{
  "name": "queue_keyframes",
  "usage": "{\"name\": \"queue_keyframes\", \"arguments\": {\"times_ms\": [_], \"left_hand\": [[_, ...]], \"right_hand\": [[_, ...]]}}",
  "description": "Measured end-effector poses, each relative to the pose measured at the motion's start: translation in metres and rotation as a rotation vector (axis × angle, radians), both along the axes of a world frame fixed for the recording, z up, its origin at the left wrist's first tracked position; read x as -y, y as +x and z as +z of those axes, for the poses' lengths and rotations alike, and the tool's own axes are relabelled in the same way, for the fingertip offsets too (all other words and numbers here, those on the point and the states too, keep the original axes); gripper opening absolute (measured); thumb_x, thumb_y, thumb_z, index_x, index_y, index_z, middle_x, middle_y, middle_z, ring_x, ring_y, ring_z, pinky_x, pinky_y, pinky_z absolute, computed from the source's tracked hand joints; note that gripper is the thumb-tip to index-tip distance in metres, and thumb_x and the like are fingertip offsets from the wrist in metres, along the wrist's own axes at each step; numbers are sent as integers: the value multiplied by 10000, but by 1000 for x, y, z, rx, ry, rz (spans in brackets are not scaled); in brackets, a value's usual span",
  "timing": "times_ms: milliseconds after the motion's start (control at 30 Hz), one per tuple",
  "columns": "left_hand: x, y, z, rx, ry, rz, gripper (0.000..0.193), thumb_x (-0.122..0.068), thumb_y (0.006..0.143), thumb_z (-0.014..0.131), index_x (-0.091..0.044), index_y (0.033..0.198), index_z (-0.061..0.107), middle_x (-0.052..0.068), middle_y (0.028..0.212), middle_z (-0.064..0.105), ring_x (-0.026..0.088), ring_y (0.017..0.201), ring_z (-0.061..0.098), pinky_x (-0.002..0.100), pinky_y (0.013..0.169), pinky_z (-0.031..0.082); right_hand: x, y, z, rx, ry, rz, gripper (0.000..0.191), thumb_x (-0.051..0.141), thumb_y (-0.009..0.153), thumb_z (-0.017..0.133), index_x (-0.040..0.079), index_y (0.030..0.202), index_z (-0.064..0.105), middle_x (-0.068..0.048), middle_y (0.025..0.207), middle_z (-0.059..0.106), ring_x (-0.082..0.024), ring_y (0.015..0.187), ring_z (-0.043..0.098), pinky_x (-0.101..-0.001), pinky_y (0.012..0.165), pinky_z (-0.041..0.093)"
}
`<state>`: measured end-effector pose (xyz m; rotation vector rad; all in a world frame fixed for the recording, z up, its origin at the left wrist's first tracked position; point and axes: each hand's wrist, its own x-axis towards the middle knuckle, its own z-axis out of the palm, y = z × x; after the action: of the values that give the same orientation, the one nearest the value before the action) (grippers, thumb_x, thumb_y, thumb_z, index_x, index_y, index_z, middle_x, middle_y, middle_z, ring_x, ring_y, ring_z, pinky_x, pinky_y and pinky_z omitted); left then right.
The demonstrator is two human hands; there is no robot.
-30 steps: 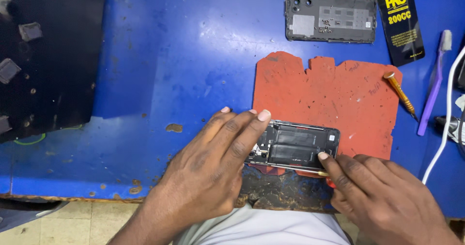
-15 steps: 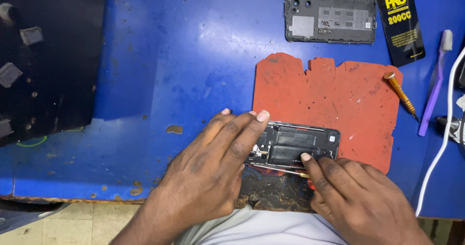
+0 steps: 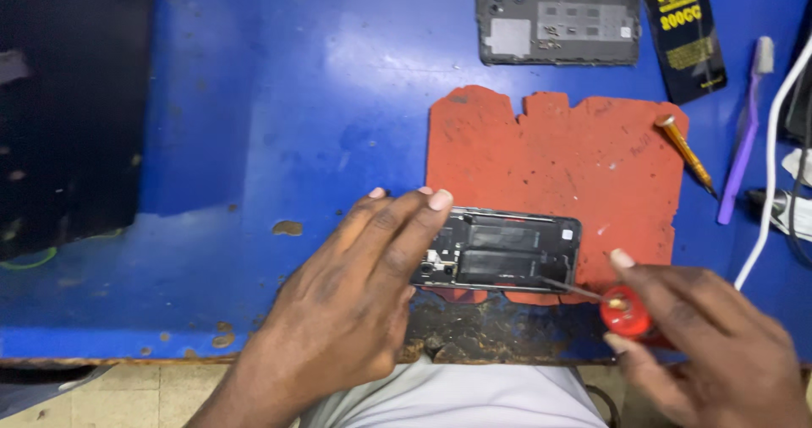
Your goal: The person pries open the back of a smartphone on a red mat, using a red-handled probe tool to work around the edges of the phone frame. They then lift the phone, hold its screen, and press along the edges of the device with their fingers.
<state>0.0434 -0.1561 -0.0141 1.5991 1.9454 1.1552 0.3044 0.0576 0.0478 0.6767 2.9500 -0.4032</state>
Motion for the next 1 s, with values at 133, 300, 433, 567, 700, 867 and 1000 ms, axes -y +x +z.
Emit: {"name": "queue_keyframes", "arguments": {"times_ms": [133, 300, 433, 567, 700, 867, 1000], "left_hand": [[0, 1, 2, -17, -12, 7, 880, -52, 796, 724, -9, 1548, 269, 260, 1447, 503, 488, 1307, 522, 555, 1169, 397], [-4, 4, 1, -33, -32, 13, 878, -94, 795, 748, -6, 1532, 279, 248, 1432, 517, 480, 1297, 522, 569, 1164, 382], [-5, 6, -1, -57, -44, 29, 857, -102, 805, 754, -15, 1523, 296, 230, 1421, 537, 455, 1296, 530, 568, 1170, 380], [-4, 8, -1, -53, -60, 43, 858, -107, 809, 757, -33, 1531, 300, 218, 1410, 558, 437, 1290, 538, 557, 1176, 390], [-6, 8, -2, -98, -86, 37, 856, -176, 806, 775, -33, 1519, 323, 219, 1410, 557, 440, 1287, 533, 553, 1161, 387], [-6, 7, -3, -215, -113, -22, 785, -268, 819, 761, -37, 1477, 401, 203, 1397, 561, 423, 1266, 538, 538, 1133, 398], [-3, 5, -4, -419, -116, -107, 627, -347, 884, 685, -31, 1397, 514, 228, 1364, 587, 415, 1223, 591, 513, 1080, 464]], "right_hand": [[-12, 18, -1, 87, 109, 10, 738, 247, 651, 846, 90, 1350, 670, -121, 1123, 721, -239, 900, 730, -366, 744, 611], [-11, 29, -3, 2, 152, 32, 597, 141, 693, 826, 80, 1274, 706, -72, 1042, 735, -205, 838, 715, -340, 723, 591], [-13, 29, -2, 23, 182, 99, 519, 162, 646, 852, 91, 1149, 745, -45, 964, 739, -190, 774, 697, -349, 647, 550], [-15, 25, -3, 15, 178, 137, 506, 200, 650, 875, 91, 1130, 760, -44, 958, 730, -189, 757, 685, -343, 624, 538], [-9, 26, -11, -10, 169, 106, 465, 174, 667, 856, 98, 1117, 770, -33, 946, 734, -177, 757, 694, -329, 608, 540], [-6, 32, -19, -38, 171, 42, 473, 193, 702, 866, 79, 1154, 779, -37, 951, 739, -169, 723, 669, -329, 603, 535], [-7, 34, -18, -111, 170, 19, 456, 164, 700, 855, 58, 1134, 767, -58, 963, 739, -182, 753, 695, -329, 643, 561]]}}
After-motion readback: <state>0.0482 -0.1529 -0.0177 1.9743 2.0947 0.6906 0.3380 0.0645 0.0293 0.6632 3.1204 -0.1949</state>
